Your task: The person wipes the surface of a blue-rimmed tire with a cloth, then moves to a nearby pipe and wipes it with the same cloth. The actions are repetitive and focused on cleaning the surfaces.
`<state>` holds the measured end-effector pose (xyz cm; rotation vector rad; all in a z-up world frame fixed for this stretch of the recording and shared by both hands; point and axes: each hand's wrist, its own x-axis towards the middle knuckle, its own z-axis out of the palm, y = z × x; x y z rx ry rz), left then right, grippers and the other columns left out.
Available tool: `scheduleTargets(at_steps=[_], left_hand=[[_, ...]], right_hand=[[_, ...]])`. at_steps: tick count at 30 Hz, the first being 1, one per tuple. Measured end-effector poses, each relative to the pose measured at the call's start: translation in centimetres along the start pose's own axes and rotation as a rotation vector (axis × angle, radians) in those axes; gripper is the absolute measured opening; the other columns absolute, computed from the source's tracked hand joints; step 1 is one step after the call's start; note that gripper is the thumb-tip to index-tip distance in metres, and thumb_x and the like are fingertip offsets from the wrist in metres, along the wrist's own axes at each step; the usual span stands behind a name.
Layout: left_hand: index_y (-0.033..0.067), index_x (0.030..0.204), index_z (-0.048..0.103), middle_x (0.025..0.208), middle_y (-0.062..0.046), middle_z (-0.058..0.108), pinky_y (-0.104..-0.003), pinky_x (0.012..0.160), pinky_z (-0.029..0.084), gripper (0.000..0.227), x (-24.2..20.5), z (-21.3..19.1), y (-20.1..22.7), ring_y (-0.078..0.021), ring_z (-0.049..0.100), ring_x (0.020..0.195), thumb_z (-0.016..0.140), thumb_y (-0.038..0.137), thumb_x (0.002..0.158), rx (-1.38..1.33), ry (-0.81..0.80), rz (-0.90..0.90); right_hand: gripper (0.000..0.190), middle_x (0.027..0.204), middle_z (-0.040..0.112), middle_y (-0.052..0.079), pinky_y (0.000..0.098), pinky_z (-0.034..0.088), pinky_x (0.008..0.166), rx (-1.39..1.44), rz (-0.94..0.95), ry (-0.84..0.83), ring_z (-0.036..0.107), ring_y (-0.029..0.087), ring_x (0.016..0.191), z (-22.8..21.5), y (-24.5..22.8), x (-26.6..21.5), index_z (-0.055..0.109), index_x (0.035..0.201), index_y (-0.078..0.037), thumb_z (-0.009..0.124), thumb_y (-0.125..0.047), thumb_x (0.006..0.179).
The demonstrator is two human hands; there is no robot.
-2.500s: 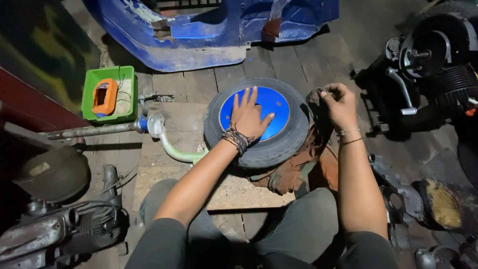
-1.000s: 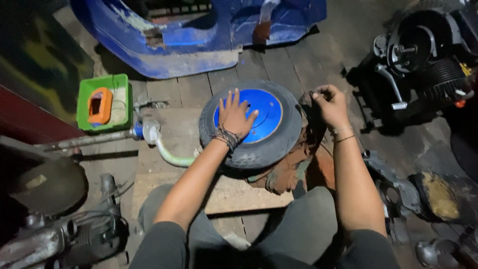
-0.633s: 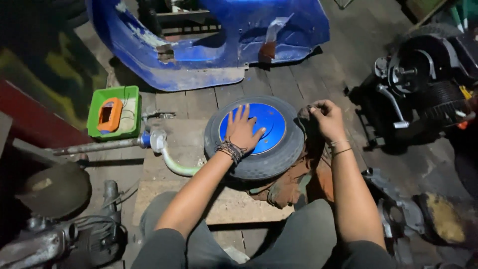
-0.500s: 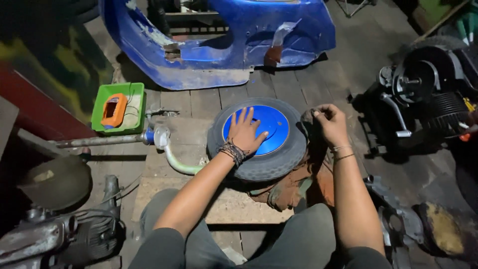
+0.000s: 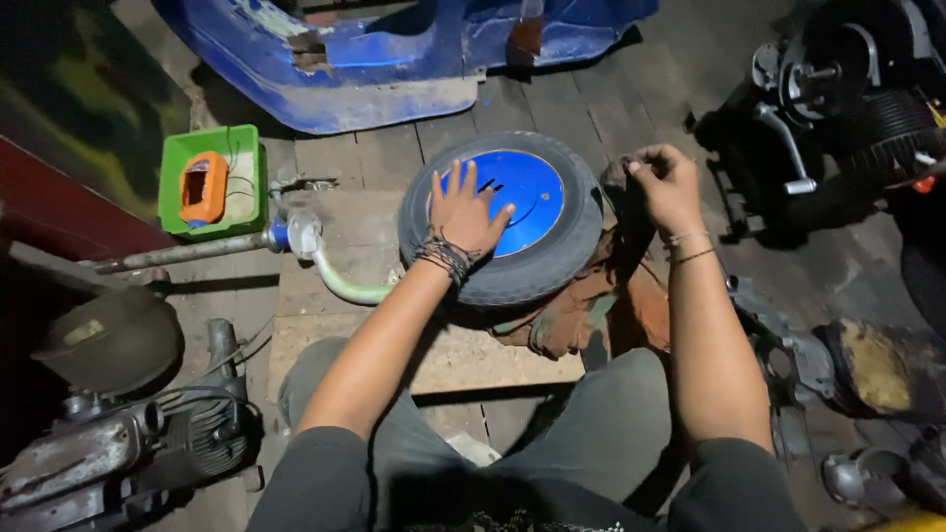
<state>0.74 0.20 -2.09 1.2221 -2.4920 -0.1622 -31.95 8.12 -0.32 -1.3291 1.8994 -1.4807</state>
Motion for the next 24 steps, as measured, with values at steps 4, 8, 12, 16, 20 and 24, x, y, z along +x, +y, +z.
scheduleTargets(at_steps=[4, 8, 12, 16, 20, 24], left_hand=[[0.0075, 0.123, 0.075, 0.153, -0.028, 0.049, -0.070, 0.119, 0.013, 0.062, 0.0, -1.1, 0.1, -0.0476, 0.032, 0.150, 0.046, 0.058, 0.102, -0.036, -0.042, -0.026], [0.0086, 0.123, 0.075, 0.154, -0.028, 0.048, -0.071, 0.118, 0.014, 0.064, 0.3, -0.3, -0.4, -0.0481, 0.032, 0.149, 0.042, 0.060, 0.105, -0.054, -0.015, -0.044], [0.0069, 0.121, 0.076, 0.152, -0.031, 0.049, -0.074, 0.117, 0.012, 0.067, 1.1, 0.6, -0.8, -0.0500, 0.034, 0.148, 0.039, 0.060, 0.106, -0.090, 0.022, -0.055], [0.0084, 0.125, 0.074, 0.155, -0.029, 0.046, -0.074, 0.118, 0.012, 0.069, 2.3, 0.2, -0.3, -0.0485, 0.032, 0.150, 0.035, 0.063, 0.106, -0.115, -0.045, -0.071], [0.0069, 0.124, 0.074, 0.155, -0.029, 0.045, -0.072, 0.118, 0.017, 0.064, 2.6, 0.8, 0.1, -0.0480, 0.033, 0.149, 0.045, 0.060, 0.103, -0.088, -0.069, -0.057], [0.0060, 0.126, 0.073, 0.155, -0.028, 0.046, -0.069, 0.118, 0.019, 0.062, 2.0, 1.1, 0.0, -0.0470, 0.034, 0.149, 0.049, 0.057, 0.102, -0.082, -0.012, -0.009]], right_hand=[[0.021, 0.092, 0.068, 0.011, 0.0363, 0.050, 0.075, 0.003, -0.006, 0.017, 0.062, 0.019, 0.086, 0.2, 1.0, 0.3, 0.072, 0.114, -0.003, 0.077, -0.008, 0.095], [0.020, 0.092, 0.067, 0.008, 0.0332, 0.050, 0.075, -0.029, -0.010, -0.012, 0.061, 0.017, 0.086, 0.4, 1.2, 0.2, 0.073, 0.113, -0.006, 0.076, -0.009, 0.094], [0.021, 0.093, 0.069, 0.012, 0.0347, 0.051, 0.078, -0.049, 0.005, -0.021, 0.063, 0.020, 0.087, 0.3, 1.3, 0.6, 0.073, 0.113, -0.005, 0.075, -0.010, 0.093], [0.019, 0.094, 0.071, 0.012, 0.0355, 0.052, 0.079, -0.050, 0.017, -0.007, 0.065, 0.020, 0.088, 0.4, 1.6, 1.5, 0.074, 0.111, -0.006, 0.075, -0.010, 0.092], [0.018, 0.093, 0.071, 0.013, 0.0377, 0.052, 0.079, -0.038, 0.036, -0.021, 0.066, 0.022, 0.087, 1.0, 2.5, 2.0, 0.073, 0.111, -0.005, 0.074, -0.009, 0.094], [0.021, 0.092, 0.069, 0.014, 0.0375, 0.050, 0.077, -0.081, -0.012, -0.026, 0.064, 0.022, 0.086, 2.1, 4.5, 3.3, 0.073, 0.113, -0.005, 0.075, -0.012, 0.094]])
